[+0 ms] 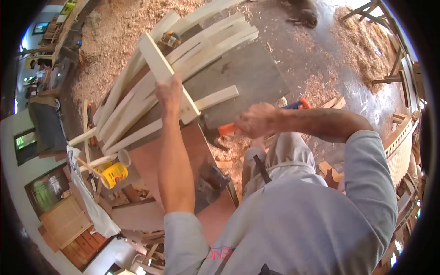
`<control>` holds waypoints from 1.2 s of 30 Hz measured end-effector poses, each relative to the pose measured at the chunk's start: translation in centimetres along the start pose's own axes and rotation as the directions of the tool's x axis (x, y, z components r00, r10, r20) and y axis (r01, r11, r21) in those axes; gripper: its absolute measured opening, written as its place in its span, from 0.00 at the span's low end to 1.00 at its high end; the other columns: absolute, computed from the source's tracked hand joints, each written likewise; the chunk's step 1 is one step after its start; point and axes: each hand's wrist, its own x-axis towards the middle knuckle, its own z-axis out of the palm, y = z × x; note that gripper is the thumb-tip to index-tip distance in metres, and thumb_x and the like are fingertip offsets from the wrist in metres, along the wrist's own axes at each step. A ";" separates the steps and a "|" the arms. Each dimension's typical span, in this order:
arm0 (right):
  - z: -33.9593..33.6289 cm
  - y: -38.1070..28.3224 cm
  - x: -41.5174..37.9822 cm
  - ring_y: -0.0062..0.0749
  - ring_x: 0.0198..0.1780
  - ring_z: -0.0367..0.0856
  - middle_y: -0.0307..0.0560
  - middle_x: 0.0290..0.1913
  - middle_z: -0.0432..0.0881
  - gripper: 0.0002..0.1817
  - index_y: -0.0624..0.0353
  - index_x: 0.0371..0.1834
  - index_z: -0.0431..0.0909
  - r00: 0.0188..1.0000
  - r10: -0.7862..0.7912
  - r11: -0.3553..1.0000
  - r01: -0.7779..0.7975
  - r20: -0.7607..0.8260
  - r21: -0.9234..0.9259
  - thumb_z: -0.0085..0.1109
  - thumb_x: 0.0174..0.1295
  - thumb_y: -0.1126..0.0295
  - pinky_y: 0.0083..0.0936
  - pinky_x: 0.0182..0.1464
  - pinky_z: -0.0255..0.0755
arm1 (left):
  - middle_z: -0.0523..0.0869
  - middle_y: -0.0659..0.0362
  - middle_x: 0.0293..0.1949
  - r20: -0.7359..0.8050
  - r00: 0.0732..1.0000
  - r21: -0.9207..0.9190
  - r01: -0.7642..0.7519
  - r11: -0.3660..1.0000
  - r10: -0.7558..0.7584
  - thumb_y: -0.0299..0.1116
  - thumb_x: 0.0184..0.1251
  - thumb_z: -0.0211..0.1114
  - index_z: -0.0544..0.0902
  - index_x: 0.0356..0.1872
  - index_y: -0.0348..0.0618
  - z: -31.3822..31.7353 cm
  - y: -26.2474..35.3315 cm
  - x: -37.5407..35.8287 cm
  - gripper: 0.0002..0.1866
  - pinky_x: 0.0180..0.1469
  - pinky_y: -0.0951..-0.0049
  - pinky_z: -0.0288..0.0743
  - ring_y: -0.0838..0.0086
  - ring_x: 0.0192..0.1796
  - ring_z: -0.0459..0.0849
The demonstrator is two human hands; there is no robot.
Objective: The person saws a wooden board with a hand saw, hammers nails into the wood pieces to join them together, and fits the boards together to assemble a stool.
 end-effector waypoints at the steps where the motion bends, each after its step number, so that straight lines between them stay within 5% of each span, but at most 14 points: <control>1: -0.6 0.5 -0.5 0.44 0.39 0.86 0.50 0.34 0.84 0.16 0.58 0.49 0.76 0.999 -0.048 0.998 0.048 0.003 -0.030 0.43 0.68 0.61 0.42 0.35 0.81 | 0.81 0.31 0.43 -0.012 1.000 -0.048 0.007 0.999 -0.007 0.51 0.48 0.67 0.75 0.42 0.16 0.3 0.2 0.3 0.37 0.50 0.56 0.75 0.44 0.45 0.83; 5: 1.1 -1.8 -2.8 0.44 0.38 0.86 0.50 0.35 0.85 0.15 0.59 0.45 0.78 0.988 -0.096 0.995 0.096 0.121 0.004 0.44 0.66 0.63 0.42 0.35 0.81 | 0.81 0.30 0.43 -0.071 0.997 -0.037 0.026 0.999 -0.028 0.52 0.47 0.67 0.74 0.43 0.15 0.4 0.2 0.0 0.39 0.51 0.56 0.75 0.43 0.46 0.83; 7: 4.1 -1.7 -3.1 0.44 0.37 0.86 0.50 0.35 0.85 0.15 0.57 0.40 0.81 0.894 -0.358 0.888 0.415 0.268 -0.198 0.48 0.64 0.60 0.43 0.35 0.80 | 0.81 0.30 0.43 -0.053 0.998 -0.037 0.024 0.999 -0.026 0.52 0.47 0.67 0.74 0.44 0.15 0.4 0.2 0.1 0.40 0.52 0.56 0.75 0.43 0.46 0.82; 10: -2.6 -0.9 -3.8 0.47 0.38 0.85 0.52 0.36 0.85 0.15 0.56 0.37 0.82 0.857 -0.414 0.893 0.448 0.307 -0.045 0.51 0.62 0.58 0.45 0.37 0.80 | 0.81 0.30 0.44 0.001 1.000 -0.063 -0.007 0.998 0.007 0.51 0.48 0.66 0.72 0.46 0.14 -0.3 0.5 -0.5 0.40 0.53 0.55 0.74 0.43 0.48 0.82; 11: 7.4 5.7 6.7 0.51 0.40 0.85 0.55 0.37 0.84 0.18 0.56 0.41 0.81 0.904 -0.420 0.908 0.418 0.085 0.041 0.51 0.64 0.54 0.47 0.41 0.79 | 0.80 0.30 0.44 0.052 0.998 -0.094 -0.017 0.995 0.022 0.51 0.48 0.66 0.72 0.46 0.15 -0.1 0.1 -1.3 0.40 0.53 0.55 0.74 0.42 0.48 0.82; 12: 6.2 4.7 5.3 0.51 0.40 0.85 0.55 0.37 0.84 0.18 0.56 0.41 0.81 0.902 -0.421 0.907 0.419 0.090 0.046 0.51 0.64 0.54 0.47 0.41 0.79 | 0.80 0.30 0.44 0.056 0.998 -0.094 -0.010 0.996 0.015 0.51 0.48 0.66 0.72 0.46 0.15 0.0 -0.3 -1.0 0.40 0.53 0.55 0.74 0.42 0.48 0.82; 14: 1.2 1.4 0.3 0.54 0.36 0.84 0.55 0.38 0.83 0.21 0.55 0.39 0.77 0.990 0.017 0.996 -0.004 -0.141 0.092 0.47 0.68 0.47 0.45 0.38 0.78 | 0.80 0.30 0.44 0.041 0.999 -0.026 0.031 0.999 -0.030 0.49 0.49 0.66 0.73 0.45 0.16 0.5 -0.5 -0.1 0.37 0.53 0.56 0.74 0.43 0.48 0.82; 15: 1.9 1.4 0.6 0.56 0.32 0.82 0.54 0.34 0.82 0.22 0.56 0.39 0.76 0.984 0.034 0.992 -0.012 -0.176 0.128 0.46 0.69 0.47 0.48 0.35 0.77 | 0.80 0.30 0.44 0.044 0.999 -0.022 0.033 0.999 -0.032 0.49 0.49 0.66 0.73 0.45 0.16 0.7 -0.4 -0.2 0.37 0.53 0.56 0.74 0.43 0.48 0.82; 22: -1.8 3.5 -3.9 0.54 0.39 0.83 0.55 0.33 0.83 0.22 0.58 0.44 0.77 1.000 0.004 0.995 -0.006 0.018 0.104 0.46 0.69 0.50 0.48 0.41 0.77 | 0.81 0.32 0.43 -0.031 0.997 -0.065 0.064 0.996 -0.066 0.50 0.50 0.66 0.73 0.43 0.18 0.0 1.6 -1.9 0.35 0.52 0.57 0.74 0.46 0.46 0.83; 26: 0.5 6.8 -8.4 0.53 0.25 0.80 0.52 0.24 0.80 0.19 0.57 0.35 0.76 0.983 0.007 0.975 0.035 -0.186 0.220 0.55 0.65 0.50 0.45 0.29 0.73 | 0.81 0.35 0.45 0.107 0.991 -0.169 0.096 0.981 -0.079 0.57 0.55 0.68 0.73 0.48 0.20 -1.4 2.6 -3.0 0.41 0.53 0.60 0.74 0.51 0.49 0.82; 29: 0.4 9.0 -11.2 0.52 0.24 0.79 0.51 0.21 0.78 0.19 0.58 0.33 0.76 0.995 0.051 0.969 -0.028 -0.086 0.246 0.58 0.63 0.50 0.43 0.28 0.72 | 0.80 0.39 0.48 0.082 0.990 -0.098 0.124 0.987 -0.116 0.57 0.61 0.67 0.71 0.54 0.24 -1.8 0.2 -4.4 0.39 0.55 0.65 0.72 0.61 0.52 0.80; 34: -2.1 13.4 -13.1 0.54 0.30 0.81 0.55 0.25 0.81 0.19 0.59 0.34 0.78 0.996 0.085 0.875 -0.088 0.028 0.476 0.60 0.61 0.51 0.46 0.33 0.74 | 0.80 0.48 0.49 -0.408 0.881 -0.413 0.054 0.909 -0.238 0.46 0.68 0.65 0.70 0.57 0.27 -1.8 -1.8 -11.4 0.30 0.55 0.69 0.71 0.66 0.53 0.78; 36: -3.0 15.9 -13.2 0.55 0.31 0.82 0.56 0.27 0.82 0.20 0.59 0.37 0.78 0.999 0.033 0.885 -0.029 0.000 0.464 0.62 0.60 0.51 0.46 0.33 0.74 | 0.79 0.50 0.49 -0.367 0.829 -0.408 0.265 0.873 -0.423 0.47 0.68 0.65 0.70 0.57 0.27 -2.0 -3.0 -14.6 0.31 0.55 0.68 0.72 0.67 0.53 0.78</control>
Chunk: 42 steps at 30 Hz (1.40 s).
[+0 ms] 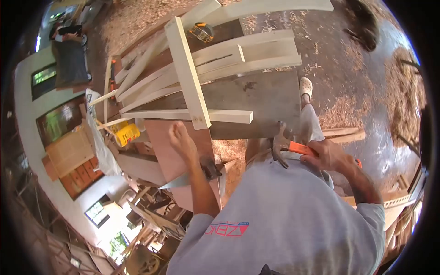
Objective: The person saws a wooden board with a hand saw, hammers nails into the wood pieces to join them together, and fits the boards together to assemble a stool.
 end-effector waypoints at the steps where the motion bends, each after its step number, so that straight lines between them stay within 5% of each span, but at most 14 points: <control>1: -1.6 0.5 0.1 0.54 0.32 0.82 0.55 0.26 0.82 0.20 0.59 0.36 0.78 0.999 -0.011 1.000 0.012 0.031 -0.026 0.62 0.59 0.51 0.46 0.33 0.74 | 0.79 0.50 0.49 -0.021 1.000 -0.001 -0.007 1.000 0.007 0.47 0.68 0.65 0.70 0.57 0.27 -0.1 0.7 -1.2 0.31 0.55 0.68 0.72 0.67 0.53 0.78; 3: -4.4 1.9 0.5 0.54 0.32 0.82 0.54 0.26 0.82 0.20 0.59 0.36 0.77 0.998 -0.036 0.997 0.039 0.048 -0.066 0.63 0.59 0.51 0.46 0.33 0.75 | 0.79 0.52 0.50 0.030 0.948 -0.102 0.319 0.942 -0.317 0.46 0.69 0.64 0.70 0.57 0.28 1.2 2.1 -3.6 0.30 0.56 0.70 0.71 0.67 0.54 0.78; 6: -8.2 3.7 1.2 0.53 0.32 0.82 0.53 0.25 0.82 0.19 0.58 0.34 0.77 0.991 -0.091 0.971 0.109 0.095 -0.212 0.64 0.58 0.52 0.45 0.33 0.75 | 0.79 0.50 0.51 0.117 0.992 0.025 0.054 0.998 -0.057 0.44 0.67 0.65 0.68 0.61 0.28 4.3 3.9 -4.3 0.31 0.57 0.69 0.71 0.64 0.53 0.80; 7: -9.4 3.8 1.2 0.53 0.31 0.83 0.53 0.25 0.81 0.18 0.58 0.34 0.76 0.987 -0.107 0.966 0.132 0.122 -0.222 0.64 0.58 0.53 0.45 0.33 0.76 | 0.77 0.45 0.55 0.113 0.993 0.431 -0.060 0.900 0.012 0.38 0.65 0.66 0.64 0.65 0.28 4.4 3.8 -4.0 0.34 0.55 0.67 0.73 0.60 0.52 0.81; 11: -12.1 4.8 1.7 0.53 0.30 0.82 0.53 0.24 0.81 0.17 0.58 0.33 0.76 0.971 -0.173 0.949 0.209 0.166 -0.235 0.64 0.58 0.54 0.45 0.33 0.76 | 0.75 0.40 0.58 0.125 0.992 0.376 -0.036 0.926 -0.012 0.32 0.62 0.65 0.59 0.69 0.28 4.6 3.3 -3.6 0.37 0.53 0.66 0.75 0.59 0.53 0.82; 13: -13.1 4.6 2.0 0.53 0.31 0.82 0.54 0.25 0.81 0.18 0.59 0.31 0.77 0.970 -0.155 0.955 0.196 0.189 -0.221 0.64 0.58 0.53 0.45 0.34 0.76 | 0.74 0.40 0.59 0.194 0.967 0.235 0.118 0.965 -0.166 0.30 0.61 0.63 0.57 0.70 0.28 4.6 4.2 -4.5 0.37 0.54 0.66 0.75 0.59 0.55 0.81; 20: -14.6 3.5 4.7 0.54 0.31 0.82 0.55 0.25 0.81 0.19 0.59 0.31 0.78 0.931 -0.182 0.939 0.260 0.317 -0.225 0.64 0.58 0.52 0.46 0.34 0.76 | 0.76 0.42 0.56 0.181 0.981 0.241 0.030 0.970 -0.075 0.23 0.60 0.60 0.56 0.70 0.30 4.5 0.7 -5.0 0.36 0.50 0.68 0.77 0.62 0.50 0.83; 25: -15.9 2.2 6.1 0.55 0.30 0.81 0.56 0.25 0.81 0.19 0.60 0.33 0.80 0.931 -0.118 0.969 0.184 0.345 -0.166 0.65 0.58 0.53 0.44 0.34 0.76 | 0.72 0.38 0.62 0.111 0.992 0.599 -0.012 0.801 -0.068 0.24 0.65 0.54 0.59 0.69 0.32 5.0 2.2 -4.6 0.31 0.55 0.57 0.74 0.46 0.60 0.76; 29: -17.4 2.1 7.4 0.55 0.28 0.81 0.58 0.24 0.81 0.19 0.62 0.35 0.81 0.919 -0.133 0.991 0.119 0.372 0.060 0.66 0.58 0.54 0.42 0.34 0.75 | 0.73 0.40 0.62 0.043 0.952 0.588 0.220 0.778 -0.302 0.24 0.66 0.51 0.65 0.66 0.35 3.5 3.2 -3.9 0.25 0.55 0.58 0.73 0.47 0.60 0.76; 32: -21.0 2.6 10.9 0.54 0.27 0.81 0.58 0.24 0.81 0.19 0.62 0.35 0.80 0.855 -0.222 0.975 0.208 0.468 0.084 0.66 0.58 0.54 0.40 0.34 0.76 | 0.75 0.42 0.59 0.055 0.905 0.307 0.387 0.869 -0.423 0.27 0.68 0.52 0.70 0.63 0.34 3.2 2.1 -3.6 0.23 0.55 0.61 0.72 0.51 0.59 0.76; 34: -22.9 2.5 12.7 0.53 0.26 0.80 0.56 0.23 0.80 0.19 0.62 0.35 0.81 0.811 -0.218 0.972 0.230 0.543 0.047 0.66 0.58 0.55 0.41 0.33 0.75 | 0.76 0.47 0.57 -0.066 0.990 0.485 0.144 0.862 -0.128 0.29 0.69 0.55 0.72 0.61 0.34 3.1 7.0 -2.7 0.21 0.57 0.64 0.71 0.58 0.58 0.75; 36: -24.2 3.2 14.1 0.51 0.23 0.78 0.55 0.20 0.77 0.20 0.63 0.26 0.77 0.798 -0.298 0.942 0.336 0.524 0.024 0.66 0.57 0.54 0.40 0.29 0.72 | 0.75 0.47 0.57 -0.058 0.994 0.429 0.112 0.896 -0.096 0.32 0.67 0.59 0.72 0.60 0.33 4.6 10.1 -0.7 0.22 0.58 0.64 0.71 0.60 0.59 0.75; 39: -25.2 3.5 15.0 0.53 0.26 0.79 0.55 0.21 0.78 0.20 0.61 0.27 0.76 0.800 -0.250 0.944 0.326 0.545 -0.045 0.63 0.59 0.52 0.43 0.30 0.72 | 0.74 0.44 0.57 0.066 0.998 0.300 -0.037 0.953 0.018 0.40 0.58 0.72 0.70 0.57 0.31 7.6 10.6 4.0 0.32 0.59 0.64 0.70 0.61 0.59 0.74; 42: -24.5 2.4 13.9 0.53 0.25 0.79 0.54 0.20 0.77 0.20 0.59 0.26 0.75 0.813 -0.252 0.928 0.358 0.525 -0.108 0.62 0.59 0.52 0.44 0.29 0.73 | 0.78 0.40 0.52 0.191 0.974 0.387 0.042 0.921 -0.124 0.46 0.49 0.78 0.69 0.54 0.29 9.6 10.7 7.5 0.38 0.56 0.65 0.73 0.60 0.55 0.79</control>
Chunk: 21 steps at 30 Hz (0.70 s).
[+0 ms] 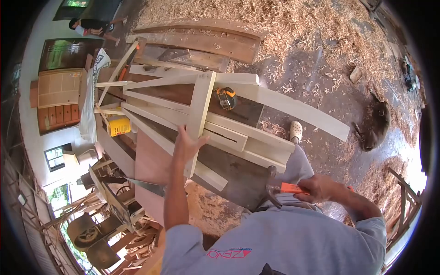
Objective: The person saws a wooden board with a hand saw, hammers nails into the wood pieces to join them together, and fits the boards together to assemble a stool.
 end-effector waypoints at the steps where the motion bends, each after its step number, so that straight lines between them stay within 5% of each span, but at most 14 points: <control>1: 0.4 -1.0 -0.1 0.53 0.22 0.78 0.52 0.17 0.76 0.21 0.59 0.23 0.74 0.997 -0.022 0.999 0.019 -0.074 -0.039 0.63 0.59 0.52 0.43 0.26 0.72 | 0.80 0.41 0.49 0.058 0.998 0.004 0.015 1.000 -0.016 0.47 0.49 0.77 0.70 0.51 0.29 -0.1 0.0 0.9 0.37 0.53 0.64 0.74 0.59 0.53 0.81; 3: 2.4 -2.1 0.1 0.52 0.22 0.79 0.52 0.18 0.76 0.21 0.58 0.23 0.73 0.994 -0.031 0.997 0.023 -0.108 -0.079 0.64 0.59 0.52 0.43 0.26 0.73 | 0.83 0.41 0.46 0.126 0.992 -0.002 0.016 1.000 -0.015 0.48 0.49 0.77 0.70 0.48 0.29 0.5 -0.5 2.0 0.36 0.51 0.63 0.75 0.59 0.50 0.84; 5: 5.7 -3.2 0.7 0.52 0.22 0.79 0.52 0.18 0.77 0.21 0.58 0.23 0.73 0.992 -0.036 0.995 0.024 -0.124 -0.097 0.64 0.58 0.52 0.43 0.25 0.73 | 0.85 0.40 0.40 -0.018 0.995 -0.170 -0.103 0.980 0.102 0.48 0.50 0.76 0.70 0.47 0.29 1.6 -1.9 1.5 0.35 0.47 0.59 0.77 0.52 0.45 0.86; 9: 13.4 -5.7 3.4 0.50 0.22 0.79 0.53 0.23 0.79 0.20 0.57 0.29 0.74 0.986 -0.051 0.974 0.014 -0.161 -0.227 0.59 0.62 0.50 0.42 0.23 0.73 | 0.84 0.35 0.42 -0.112 0.969 0.124 -0.207 0.971 0.221 0.51 0.54 0.72 0.70 0.48 0.26 2.1 -1.8 1.6 0.36 0.47 0.55 0.77 0.41 0.44 0.84; 14: 23.2 -12.4 9.5 0.44 0.19 0.78 0.46 0.22 0.75 0.15 0.57 0.31 0.73 0.865 -0.282 0.941 0.164 -0.415 -0.297 0.61 0.61 0.57 0.39 0.21 0.73 | 0.83 0.30 0.42 -0.013 0.992 0.095 -0.122 0.988 0.123 0.57 0.54 0.67 0.73 0.47 0.19 1.4 -1.0 1.5 0.40 0.49 0.55 0.78 0.42 0.47 0.84; 17: 26.2 -14.4 13.0 0.41 0.21 0.79 0.46 0.23 0.75 0.14 0.57 0.31 0.72 0.894 -0.146 0.896 -0.062 -0.424 -0.440 0.57 0.64 0.58 0.39 0.18 0.72 | 0.84 0.31 0.36 0.061 0.982 0.032 -0.178 0.983 0.176 0.57 0.52 0.67 0.82 0.36 0.23 0.9 -0.9 1.6 0.35 0.47 0.56 0.79 0.43 0.44 0.85; 19: 24.8 -16.0 15.4 0.48 0.28 0.83 0.54 0.34 0.80 0.17 0.61 0.41 0.72 0.916 0.050 0.899 -0.216 -0.399 -0.381 0.50 0.68 0.56 0.44 0.25 0.77 | 0.85 0.31 0.33 0.113 0.973 -0.002 -0.201 0.980 0.200 0.57 0.52 0.67 0.84 0.32 0.24 0.8 -0.8 1.5 0.33 0.47 0.56 0.79 0.43 0.43 0.86; 21: 23.8 -15.1 17.8 0.49 0.29 0.84 0.54 0.33 0.80 0.18 0.62 0.40 0.72 0.843 0.067 0.903 -0.278 -0.534 -0.326 0.47 0.70 0.56 0.44 0.26 0.78 | 0.85 0.33 0.31 -0.005 0.961 0.012 -0.275 0.961 0.275 0.55 0.52 0.65 0.85 0.28 0.25 1.4 -1.3 2.1 0.32 0.46 0.57 0.80 0.43 0.40 0.86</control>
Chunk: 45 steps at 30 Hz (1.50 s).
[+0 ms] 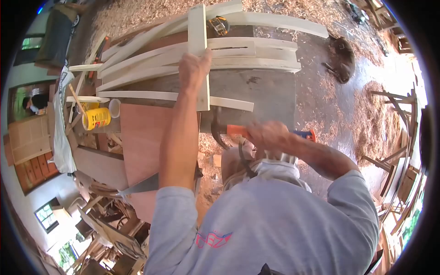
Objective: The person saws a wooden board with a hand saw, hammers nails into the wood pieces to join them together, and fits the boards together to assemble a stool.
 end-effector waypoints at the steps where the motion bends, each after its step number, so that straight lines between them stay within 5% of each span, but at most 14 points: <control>1: 0.2 0.3 0.6 0.49 0.29 0.84 0.54 0.33 0.80 0.18 0.62 0.40 0.72 1.000 0.009 1.000 -0.009 -0.014 -0.004 0.47 0.70 0.56 0.44 0.26 0.78 | 0.85 0.33 0.31 0.001 1.000 -0.003 -0.017 1.000 0.017 0.55 0.52 0.65 0.85 0.28 0.25 0.2 -0.3 0.1 0.32 0.46 0.57 0.80 0.43 0.40 0.86; 7: 1.2 -3.1 -0.6 0.47 0.31 0.85 0.52 0.33 0.81 0.17 0.62 0.40 0.73 0.996 0.084 0.996 -0.085 -0.026 -0.033 0.46 0.70 0.57 0.43 0.28 0.79 | 0.85 0.32 0.35 0.086 0.995 -0.037 -0.051 0.998 0.054 0.53 0.53 0.63 0.84 0.31 0.24 0.3 -0.5 0.4 0.31 0.48 0.57 0.79 0.43 0.43 0.86; 13: 3.3 -6.8 -3.9 0.45 0.29 0.83 0.47 0.30 0.80 0.15 0.59 0.38 0.74 0.895 -0.384 0.921 0.389 0.226 0.023 0.50 0.69 0.56 0.41 0.24 0.76 | 0.85 0.34 0.42 0.056 0.995 -0.031 -0.084 0.996 0.085 0.55 0.53 0.63 0.85 0.38 0.26 0.1 -0.5 0.2 0.33 0.51 0.57 0.77 0.47 0.49 0.84; 15: -0.9 -6.1 -2.5 0.45 0.32 0.84 0.46 0.33 0.82 0.16 0.59 0.40 0.75 0.876 -0.283 0.952 0.307 0.391 0.000 0.50 0.69 0.55 0.40 0.25 0.78 | 0.85 0.35 0.42 0.052 0.993 0.000 -0.101 0.995 0.101 0.55 0.53 0.63 0.85 0.40 0.26 -0.1 -0.3 0.4 0.33 0.52 0.57 0.76 0.47 0.50 0.84; 16: 6.2 -0.6 0.0 0.45 0.35 0.85 0.46 0.35 0.82 0.18 0.57 0.44 0.74 0.944 0.084 0.968 -0.153 0.320 0.197 0.47 0.70 0.54 0.42 0.26 0.78 | 0.85 0.35 0.43 0.056 0.994 0.025 -0.090 0.996 0.089 0.56 0.54 0.63 0.85 0.41 0.27 0.1 -0.6 0.0 0.34 0.52 0.58 0.76 0.48 0.51 0.84; 19: 0.6 -3.7 -0.3 0.50 0.41 0.85 0.59 0.39 0.83 0.18 0.63 0.44 0.76 0.956 0.285 0.953 -0.290 0.065 0.089 0.41 0.72 0.59 0.39 0.37 0.81 | 0.84 0.34 0.44 0.027 0.988 -0.076 -0.151 0.986 0.153 0.57 0.54 0.63 0.84 0.43 0.26 0.6 -0.3 0.8 0.35 0.53 0.58 0.76 0.48 0.52 0.84; 21: 1.6 -5.5 -0.8 0.50 0.41 0.85 0.59 0.38 0.83 0.17 0.64 0.44 0.76 0.974 0.226 0.963 -0.228 0.033 0.142 0.42 0.71 0.61 0.41 0.37 0.81 | 0.84 0.33 0.43 0.043 0.981 -0.091 -0.183 0.979 0.187 0.58 0.54 0.62 0.84 0.41 0.24 0.1 -1.5 0.1 0.36 0.52 0.57 0.75 0.47 0.51 0.84; 24: 1.7 -6.9 -3.5 0.50 0.40 0.85 0.58 0.39 0.83 0.17 0.64 0.41 0.76 0.960 0.028 0.992 -0.062 0.277 0.113 0.43 0.70 0.60 0.42 0.37 0.81 | 0.83 0.30 0.41 0.030 0.990 -0.038 -0.135 0.990 0.136 0.59 0.55 0.60 0.83 0.37 0.21 0.6 -0.3 0.9 0.37 0.50 0.55 0.75 0.45 0.49 0.84; 26: 2.6 -7.5 -4.6 0.50 0.41 0.85 0.57 0.39 0.84 0.18 0.65 0.38 0.76 0.855 -0.379 0.918 0.397 0.355 0.025 0.45 0.68 0.59 0.41 0.38 0.81 | 0.83 0.30 0.41 0.037 0.987 -0.051 -0.157 0.986 0.159 0.58 0.55 0.60 0.83 0.37 0.21 0.7 -0.5 0.8 0.37 0.49 0.55 0.75 0.45 0.49 0.84; 29: 2.5 -4.5 -1.5 0.52 0.38 0.86 0.57 0.36 0.84 0.21 0.64 0.35 0.76 0.889 -0.164 0.986 0.136 0.428 0.097 0.44 0.70 0.56 0.41 0.38 0.80 | 0.83 0.30 0.40 0.002 0.987 -0.031 -0.163 0.986 0.163 0.58 0.55 0.61 0.83 0.35 0.20 0.5 -0.2 -0.2 0.37 0.49 0.55 0.75 0.44 0.47 0.84; 33: 1.8 -2.9 1.4 0.53 0.34 0.85 0.57 0.33 0.83 0.23 0.59 0.38 0.77 0.957 0.283 0.948 -0.289 0.058 0.133 0.39 0.73 0.50 0.47 0.33 0.79 | 0.84 0.30 0.38 0.067 0.988 -0.079 -0.135 0.988 0.141 0.57 0.54 0.62 0.83 0.32 0.21 1.1 -0.7 0.6 0.35 0.48 0.55 0.76 0.43 0.44 0.85; 35: 2.2 -4.0 1.6 0.51 0.30 0.84 0.55 0.30 0.83 0.26 0.60 0.36 0.76 0.974 0.226 0.968 -0.222 -0.023 0.114 0.37 0.74 0.48 0.46 0.31 0.79 | 0.84 0.30 0.37 0.066 0.989 -0.055 -0.132 0.990 0.136 0.57 0.54 0.62 0.83 0.31 0.21 0.8 -1.2 1.3 0.35 0.48 0.55 0.76 0.43 0.44 0.85; 42: 2.6 -6.5 -3.2 0.48 0.35 0.86 0.54 0.34 0.86 0.13 0.60 0.42 0.79 0.850 -0.309 0.944 0.330 0.427 0.025 0.53 0.64 0.63 0.43 0.34 0.81 | 0.84 0.29 0.37 0.020 0.986 0.009 -0.165 0.986 0.164 0.58 0.52 0.62 0.83 0.31 0.21 1.2 -0.9 0.9 0.37 0.49 0.54 0.76 0.44 0.44 0.85; 45: 3.2 -6.0 -0.9 0.50 0.36 0.86 0.55 0.33 0.85 0.18 0.61 0.46 0.77 0.977 -0.005 0.998 -0.010 0.215 0.068 0.47 0.68 0.57 0.44 0.35 0.81 | 0.84 0.31 0.35 -0.026 0.991 0.012 -0.133 0.991 0.133 0.59 0.52 0.62 0.83 0.34 0.21 2.1 -1.7 0.6 0.37 0.48 0.54 0.76 0.45 0.44 0.85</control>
